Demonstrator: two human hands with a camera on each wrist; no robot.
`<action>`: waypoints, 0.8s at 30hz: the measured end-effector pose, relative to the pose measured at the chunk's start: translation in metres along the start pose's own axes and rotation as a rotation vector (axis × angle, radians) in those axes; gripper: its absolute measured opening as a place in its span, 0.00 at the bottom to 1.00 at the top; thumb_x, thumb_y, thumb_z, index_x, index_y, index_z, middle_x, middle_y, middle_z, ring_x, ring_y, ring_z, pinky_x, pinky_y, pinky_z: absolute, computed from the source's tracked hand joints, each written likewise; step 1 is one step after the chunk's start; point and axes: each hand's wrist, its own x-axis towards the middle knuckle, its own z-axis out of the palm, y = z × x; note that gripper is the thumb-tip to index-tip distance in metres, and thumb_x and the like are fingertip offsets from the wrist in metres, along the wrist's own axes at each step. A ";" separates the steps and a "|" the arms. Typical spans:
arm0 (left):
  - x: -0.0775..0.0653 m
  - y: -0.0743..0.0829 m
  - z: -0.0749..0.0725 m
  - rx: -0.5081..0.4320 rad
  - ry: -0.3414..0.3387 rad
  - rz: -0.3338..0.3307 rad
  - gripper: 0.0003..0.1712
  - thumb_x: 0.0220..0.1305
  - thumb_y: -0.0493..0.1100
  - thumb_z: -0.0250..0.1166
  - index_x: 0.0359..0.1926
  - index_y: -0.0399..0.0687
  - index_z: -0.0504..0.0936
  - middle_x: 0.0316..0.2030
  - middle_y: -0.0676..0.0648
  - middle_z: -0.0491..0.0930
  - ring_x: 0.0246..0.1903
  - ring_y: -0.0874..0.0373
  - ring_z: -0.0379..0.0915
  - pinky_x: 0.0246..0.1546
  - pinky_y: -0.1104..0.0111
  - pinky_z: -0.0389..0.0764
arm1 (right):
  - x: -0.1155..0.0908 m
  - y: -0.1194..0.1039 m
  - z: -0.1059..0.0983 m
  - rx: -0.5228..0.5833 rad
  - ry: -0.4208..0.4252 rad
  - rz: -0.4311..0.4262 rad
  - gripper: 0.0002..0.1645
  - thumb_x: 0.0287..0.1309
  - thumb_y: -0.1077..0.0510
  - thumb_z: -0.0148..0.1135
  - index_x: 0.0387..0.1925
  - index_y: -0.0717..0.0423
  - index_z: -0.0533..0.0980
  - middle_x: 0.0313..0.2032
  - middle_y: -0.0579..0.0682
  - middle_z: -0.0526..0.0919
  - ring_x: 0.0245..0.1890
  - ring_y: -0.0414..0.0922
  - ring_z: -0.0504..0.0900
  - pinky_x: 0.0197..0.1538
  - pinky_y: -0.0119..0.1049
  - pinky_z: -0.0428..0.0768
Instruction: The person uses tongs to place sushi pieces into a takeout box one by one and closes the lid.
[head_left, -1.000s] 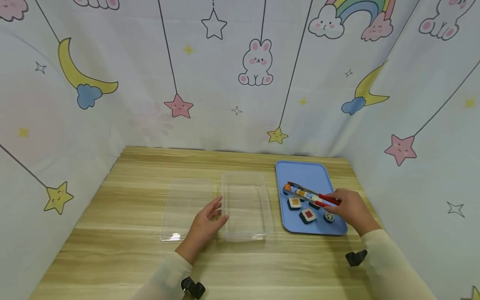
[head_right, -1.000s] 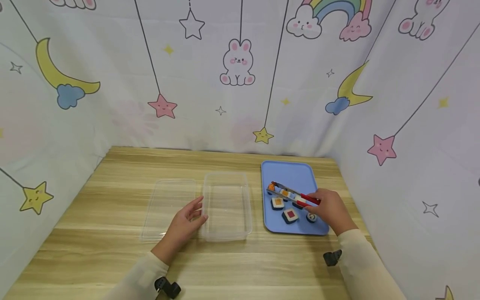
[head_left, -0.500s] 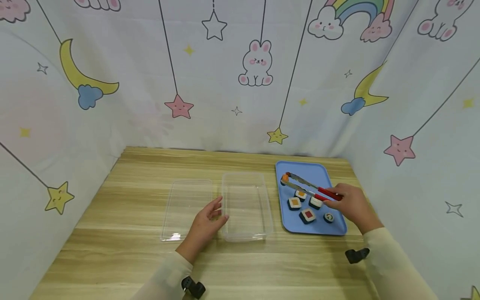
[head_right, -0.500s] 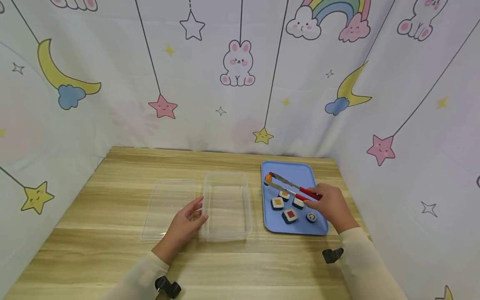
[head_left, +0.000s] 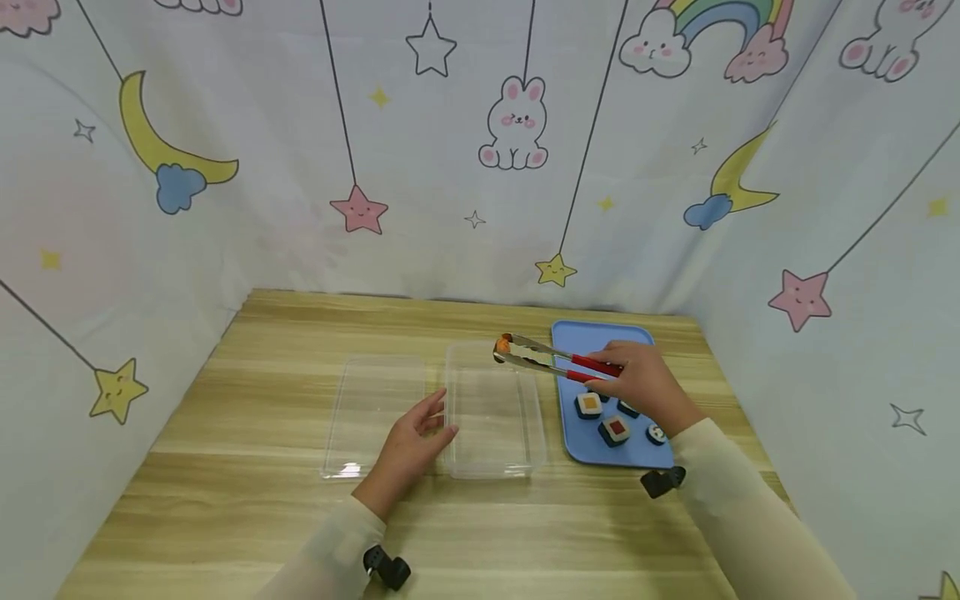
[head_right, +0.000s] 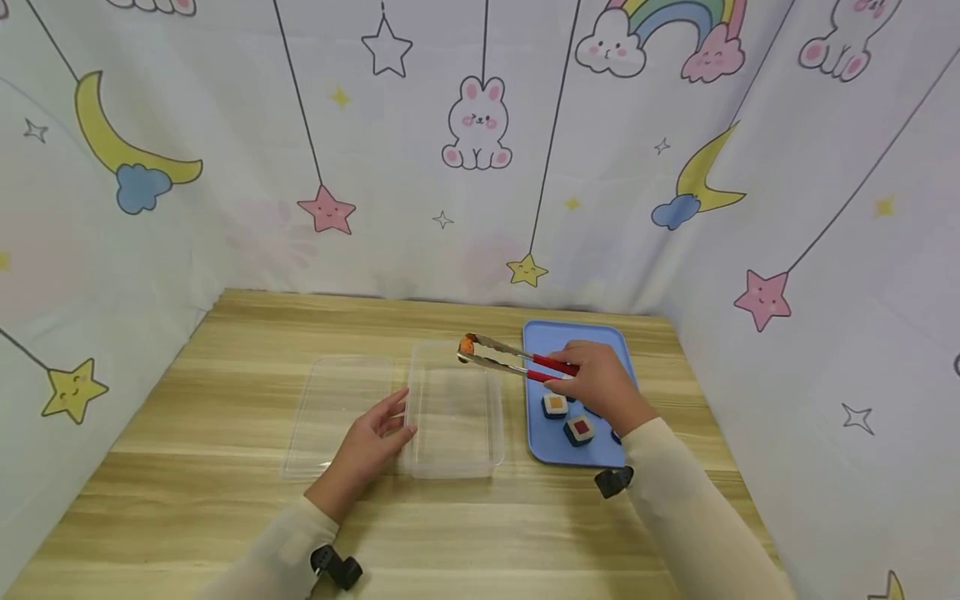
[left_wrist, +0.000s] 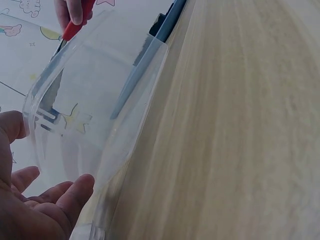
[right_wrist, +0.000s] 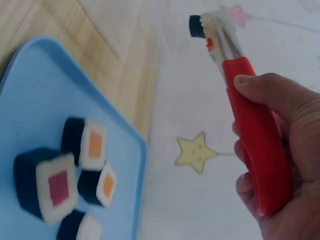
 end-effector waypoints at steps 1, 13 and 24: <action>0.001 0.000 0.000 -0.002 0.001 -0.005 0.38 0.68 0.39 0.71 0.76 0.49 0.69 0.68 0.36 0.74 0.63 0.42 0.76 0.60 0.48 0.78 | 0.005 -0.004 0.003 0.008 -0.018 -0.004 0.24 0.55 0.53 0.80 0.53 0.57 0.87 0.39 0.50 0.85 0.34 0.46 0.78 0.33 0.38 0.80; 0.000 0.001 -0.002 0.003 0.000 0.001 0.38 0.68 0.40 0.71 0.76 0.52 0.69 0.68 0.37 0.75 0.63 0.42 0.76 0.60 0.48 0.78 | 0.044 -0.034 0.042 -0.051 -0.186 -0.076 0.23 0.56 0.54 0.79 0.53 0.56 0.87 0.41 0.52 0.86 0.35 0.43 0.77 0.36 0.38 0.79; 0.000 -0.003 -0.001 -0.002 0.004 0.002 0.38 0.68 0.42 0.72 0.76 0.54 0.70 0.68 0.39 0.75 0.64 0.43 0.76 0.61 0.48 0.77 | 0.053 -0.042 0.056 -0.080 -0.234 -0.048 0.21 0.55 0.55 0.80 0.51 0.55 0.88 0.36 0.48 0.84 0.33 0.43 0.76 0.35 0.36 0.79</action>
